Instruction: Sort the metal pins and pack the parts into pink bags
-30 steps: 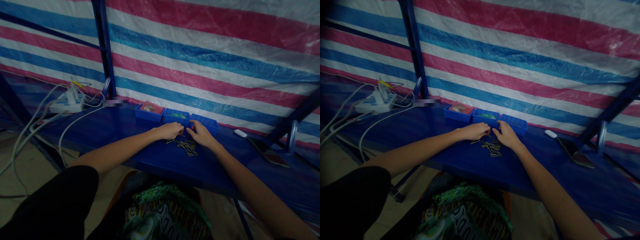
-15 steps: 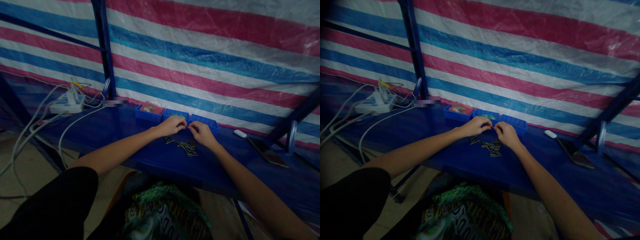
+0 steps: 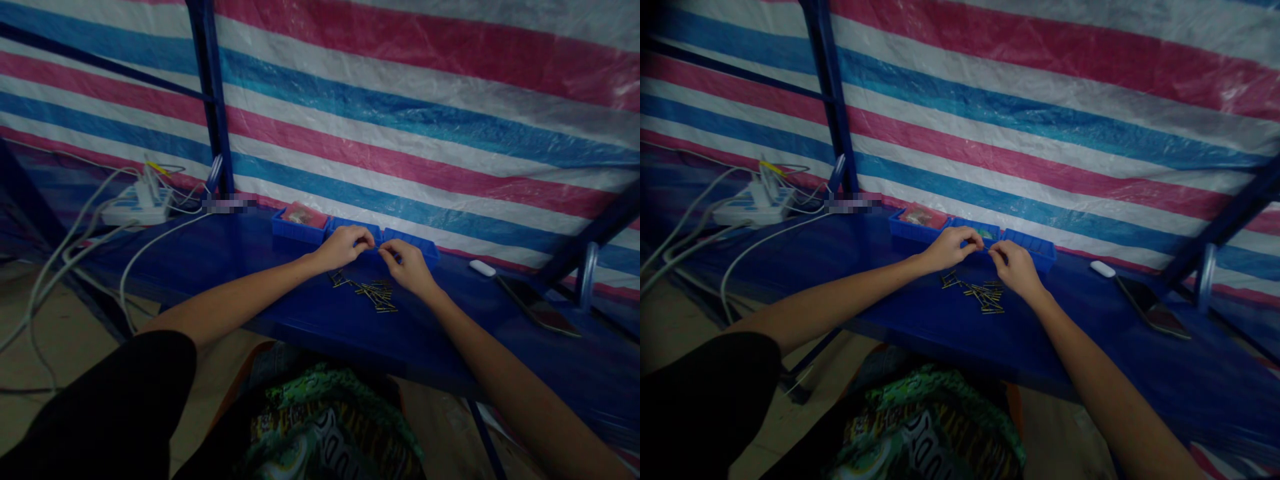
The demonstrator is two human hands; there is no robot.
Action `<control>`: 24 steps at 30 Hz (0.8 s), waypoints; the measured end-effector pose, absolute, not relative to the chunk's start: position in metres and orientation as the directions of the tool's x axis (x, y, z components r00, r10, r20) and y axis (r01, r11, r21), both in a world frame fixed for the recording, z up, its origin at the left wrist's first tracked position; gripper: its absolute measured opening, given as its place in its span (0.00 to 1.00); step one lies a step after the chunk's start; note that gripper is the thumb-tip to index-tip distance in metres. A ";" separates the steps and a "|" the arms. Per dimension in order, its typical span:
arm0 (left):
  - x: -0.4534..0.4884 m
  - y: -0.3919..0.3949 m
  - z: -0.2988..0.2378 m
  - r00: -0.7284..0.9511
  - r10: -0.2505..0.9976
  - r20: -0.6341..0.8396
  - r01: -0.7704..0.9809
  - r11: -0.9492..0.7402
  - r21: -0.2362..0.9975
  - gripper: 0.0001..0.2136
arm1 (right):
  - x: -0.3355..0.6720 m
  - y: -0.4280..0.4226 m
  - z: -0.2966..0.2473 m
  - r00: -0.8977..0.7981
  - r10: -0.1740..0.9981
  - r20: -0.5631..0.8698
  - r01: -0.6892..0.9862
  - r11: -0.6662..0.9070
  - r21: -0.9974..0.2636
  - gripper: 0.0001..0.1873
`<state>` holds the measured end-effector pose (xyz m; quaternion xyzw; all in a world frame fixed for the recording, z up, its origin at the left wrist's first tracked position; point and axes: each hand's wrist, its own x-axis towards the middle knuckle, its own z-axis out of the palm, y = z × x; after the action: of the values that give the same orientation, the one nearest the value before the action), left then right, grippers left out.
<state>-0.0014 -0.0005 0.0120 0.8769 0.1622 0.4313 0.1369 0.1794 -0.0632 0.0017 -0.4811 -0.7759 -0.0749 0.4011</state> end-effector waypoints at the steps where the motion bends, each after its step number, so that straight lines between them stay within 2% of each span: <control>1: -0.001 0.000 0.011 0.565 0.411 0.715 0.154 -0.904 0.398 0.04 | 0.179 -0.063 0.002 -0.214 0.686 0.695 0.808 0.524 -0.269 0.08; 3: 0.000 0.001 0.009 0.561 0.421 0.713 0.148 -0.898 0.414 0.07 | 0.179 -0.063 0.002 -0.212 0.687 0.695 0.814 0.518 -0.263 0.08; 5: 0.001 0.002 0.007 0.586 0.403 0.703 0.183 -0.911 0.370 0.10 | 0.180 -0.063 0.002 -0.211 0.691 0.691 0.824 0.507 -0.255 0.09; 9: -0.002 0.003 0.005 0.632 0.355 0.689 0.293 -0.932 0.211 0.07 | 0.180 -0.063 0.002 -0.226 0.716 0.661 0.835 0.491 -0.247 0.10; 12: -0.004 0.002 0.006 0.628 0.371 0.684 0.370 -0.916 0.156 0.07 | 0.180 -0.062 0.001 -0.234 0.734 0.638 0.847 0.475 -0.236 0.10; 17: -0.005 -0.001 0.010 0.653 0.407 0.639 0.413 -0.898 0.150 0.06 | 0.180 -0.063 0.001 -0.206 0.736 0.645 0.858 0.453 -0.242 0.10; 24: -0.003 0.001 0.008 0.681 0.390 0.620 0.399 -0.907 0.132 0.10 | 0.178 -0.064 0.003 -0.211 0.720 0.662 0.851 0.468 -0.238 0.09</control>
<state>-0.0033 0.0010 0.0078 0.9167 0.2152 0.3366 -0.0068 0.1784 -0.0644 0.0025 -0.5080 -0.7729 -0.0890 0.3697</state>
